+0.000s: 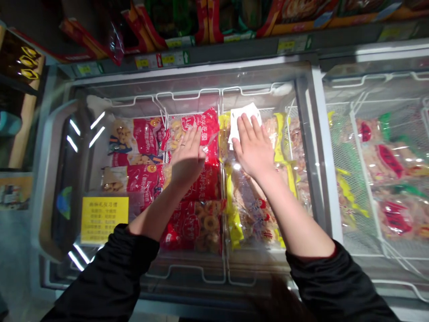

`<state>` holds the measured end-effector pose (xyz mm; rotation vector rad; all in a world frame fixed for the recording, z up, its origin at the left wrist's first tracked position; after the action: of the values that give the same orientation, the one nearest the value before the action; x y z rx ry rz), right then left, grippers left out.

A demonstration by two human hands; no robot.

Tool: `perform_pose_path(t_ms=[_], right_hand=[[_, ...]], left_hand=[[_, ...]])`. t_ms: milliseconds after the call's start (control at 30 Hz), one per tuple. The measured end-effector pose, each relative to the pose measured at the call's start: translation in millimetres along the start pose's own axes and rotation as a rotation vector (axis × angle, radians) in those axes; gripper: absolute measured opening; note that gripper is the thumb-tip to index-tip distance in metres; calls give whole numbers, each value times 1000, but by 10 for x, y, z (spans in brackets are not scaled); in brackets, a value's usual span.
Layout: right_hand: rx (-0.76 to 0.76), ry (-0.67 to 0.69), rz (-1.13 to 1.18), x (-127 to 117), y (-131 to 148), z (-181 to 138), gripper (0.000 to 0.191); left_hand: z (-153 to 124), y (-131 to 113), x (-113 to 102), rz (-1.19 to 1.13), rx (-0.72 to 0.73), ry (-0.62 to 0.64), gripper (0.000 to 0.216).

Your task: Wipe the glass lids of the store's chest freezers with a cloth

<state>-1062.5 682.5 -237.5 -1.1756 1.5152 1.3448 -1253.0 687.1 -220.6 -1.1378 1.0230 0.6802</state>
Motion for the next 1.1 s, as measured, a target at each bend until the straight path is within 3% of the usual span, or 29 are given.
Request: perform_pose_path(t_ms=[133,200,333,500,633,800,933,1033,1100], right_hand=[[-109,30,1,68,327,84,74],[-152,34,14,62,351,250,73],[-87,5,32,-35,16,460,72],[70,-21,9,-130,-335,159,72],[86,36,-18,-71,-158,-64,72],[-40,96,-11,-53,52,163,73],[-9,36,16,-157,-276,335,73],[64,-23,27,-202,-557,190,74],[72,-48,29,-192,-589,7,73]], left_hand=[[13,10,16,-22,-12,32,78],[27,9,18,-16,-28,55,77],[50,-1,4,15,-59,95,74],[44,-5,1,27,-81,130,76],[34,-17,-13,22,-74,115,71],[36,-16,-10,37,-97,155,69],[40,-10,-12,38,-95,164,69],[40,-11,-15,24,-63,132,70],[38,-10,-12,11,-49,117,69]])
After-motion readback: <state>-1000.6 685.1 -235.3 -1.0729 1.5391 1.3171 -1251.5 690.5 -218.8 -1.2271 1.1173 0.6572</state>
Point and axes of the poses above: each hand's wrist, its own z-axis towards the middle knuckle, its own x-axis out of the palm, y = z × x, the point moved 9 cm from there along z, towards the middle knuckle, and after that the axes turned 2 degrees about -z, right-handed, at the moved point
